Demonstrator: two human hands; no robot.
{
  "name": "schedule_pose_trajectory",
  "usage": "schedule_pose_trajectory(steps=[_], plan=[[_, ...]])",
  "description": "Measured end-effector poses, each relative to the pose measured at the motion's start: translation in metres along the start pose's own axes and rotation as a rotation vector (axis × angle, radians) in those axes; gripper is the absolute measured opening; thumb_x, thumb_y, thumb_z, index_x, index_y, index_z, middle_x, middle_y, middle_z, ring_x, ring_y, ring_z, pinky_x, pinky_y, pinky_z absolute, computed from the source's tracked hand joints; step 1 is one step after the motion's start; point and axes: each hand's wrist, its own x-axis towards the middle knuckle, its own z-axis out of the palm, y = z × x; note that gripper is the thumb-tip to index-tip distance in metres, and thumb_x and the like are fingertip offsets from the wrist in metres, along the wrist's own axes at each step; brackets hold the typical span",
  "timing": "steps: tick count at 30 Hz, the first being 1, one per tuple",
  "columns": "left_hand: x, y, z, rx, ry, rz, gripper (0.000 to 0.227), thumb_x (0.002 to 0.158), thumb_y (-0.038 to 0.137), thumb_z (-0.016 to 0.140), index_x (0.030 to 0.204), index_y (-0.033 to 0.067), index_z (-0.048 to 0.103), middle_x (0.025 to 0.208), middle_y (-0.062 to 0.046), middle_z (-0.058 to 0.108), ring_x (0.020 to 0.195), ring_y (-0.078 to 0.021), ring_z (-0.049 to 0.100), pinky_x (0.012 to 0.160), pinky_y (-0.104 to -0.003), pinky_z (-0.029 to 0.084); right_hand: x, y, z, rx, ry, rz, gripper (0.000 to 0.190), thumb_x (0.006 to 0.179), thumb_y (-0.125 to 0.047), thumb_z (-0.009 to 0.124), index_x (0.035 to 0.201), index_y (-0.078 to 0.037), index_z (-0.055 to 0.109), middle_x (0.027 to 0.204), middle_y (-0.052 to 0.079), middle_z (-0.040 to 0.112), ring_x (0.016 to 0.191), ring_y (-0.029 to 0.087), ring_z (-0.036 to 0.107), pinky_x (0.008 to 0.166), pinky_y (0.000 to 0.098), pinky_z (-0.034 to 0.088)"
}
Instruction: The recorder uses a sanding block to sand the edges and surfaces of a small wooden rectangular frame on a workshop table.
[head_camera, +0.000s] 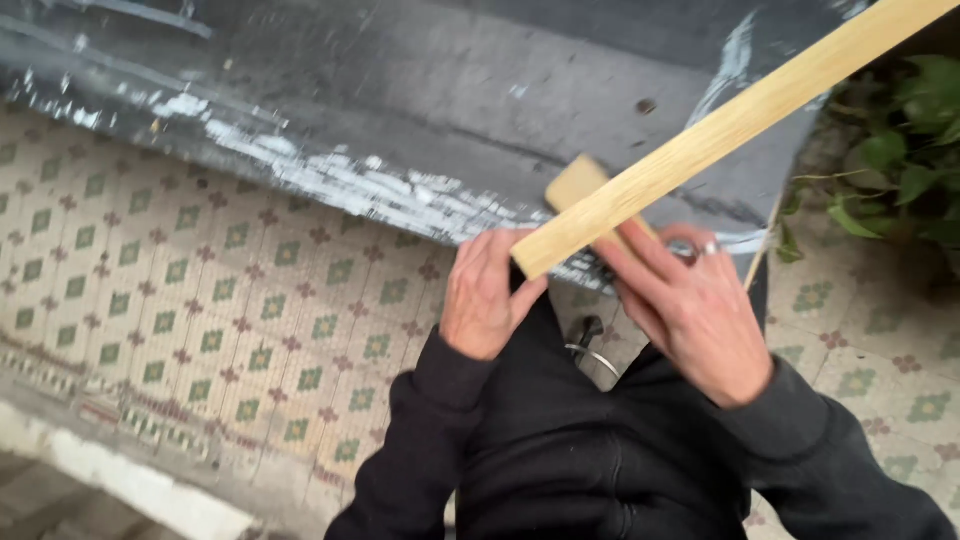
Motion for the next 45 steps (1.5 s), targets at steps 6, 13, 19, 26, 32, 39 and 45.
schedule_pose_trajectory(steps=[6,13,19,26,32,39,45], plan=[[-0.006,0.001,0.002,0.051,0.031,-0.011,0.044,0.081,0.009,0.081,0.118,0.0043,0.058,0.107,-0.011,0.063,0.102,-0.0341,0.061,0.092,-0.043,0.046,0.006,0.021,-0.002,-0.042,0.007,0.154,0.052,0.095,-0.005,0.075,0.145,-0.017,0.065,0.149,0.002,0.066,0.112,0.027,0.063,0.1,0.0424,0.046],[0.016,0.001,0.005,0.132,0.046,-0.023,0.044,0.08,0.008,0.079,0.123,0.0083,0.07,0.094,-0.007,0.059,0.091,-0.0288,0.058,0.081,-0.041,0.043,0.001,0.02,-0.01,0.154,-0.013,-0.018,0.064,0.07,-0.01,0.076,0.133,-0.016,0.068,0.143,0.009,0.063,0.112,0.032,0.059,0.099,0.0468,0.046],[0.022,-0.004,0.011,0.107,0.002,0.006,0.038,0.081,0.008,0.077,0.119,0.0123,0.073,0.091,-0.006,0.054,0.091,-0.0263,0.056,0.081,-0.04,0.041,-0.005,0.019,0.002,-0.004,-0.013,0.165,0.058,0.076,-0.004,0.077,0.132,-0.016,0.07,0.125,0.014,0.061,0.118,0.039,0.056,0.094,0.0446,0.047],[0.018,0.005,0.003,0.088,-0.033,-0.053,0.039,0.081,0.008,0.075,0.12,0.0118,0.074,0.093,-0.006,0.054,0.092,-0.0264,0.055,0.082,-0.039,0.039,-0.01,0.035,0.007,0.008,-0.005,0.114,0.059,0.087,-0.005,0.074,0.143,-0.018,0.064,0.14,0.007,0.064,0.115,0.039,0.058,0.097,0.0472,0.045],[0.019,0.001,0.003,0.122,-0.025,-0.075,0.038,0.082,0.009,0.074,0.12,0.0105,0.073,0.092,-0.006,0.052,0.09,-0.0256,0.055,0.081,-0.039,0.038,-0.001,0.053,-0.015,0.026,-0.018,-0.042,0.067,0.079,-0.009,0.074,0.144,-0.018,0.061,0.144,0.01,0.064,0.103,0.032,0.062,0.09,0.0477,0.046],[0.02,0.002,0.006,0.093,-0.025,-0.045,0.041,0.079,0.01,0.075,0.121,0.0093,0.072,0.093,-0.006,0.053,0.092,-0.0258,0.055,0.081,-0.039,0.038,-0.01,0.042,-0.001,-0.005,0.005,-0.115,0.069,0.071,-0.006,0.066,0.138,-0.023,0.063,0.141,0.003,0.066,0.114,0.031,0.06,0.099,0.0454,0.048],[0.017,0.005,0.004,0.108,-0.057,-0.069,0.041,0.08,0.009,0.075,0.121,0.0102,0.072,0.095,-0.006,0.053,0.092,-0.026,0.054,0.083,-0.039,0.038,0.0,0.041,0.007,-0.194,-0.133,0.111,0.061,0.077,0.0,0.071,0.134,-0.021,0.068,0.121,0.007,0.07,0.121,0.036,0.057,0.102,0.0471,0.042]])
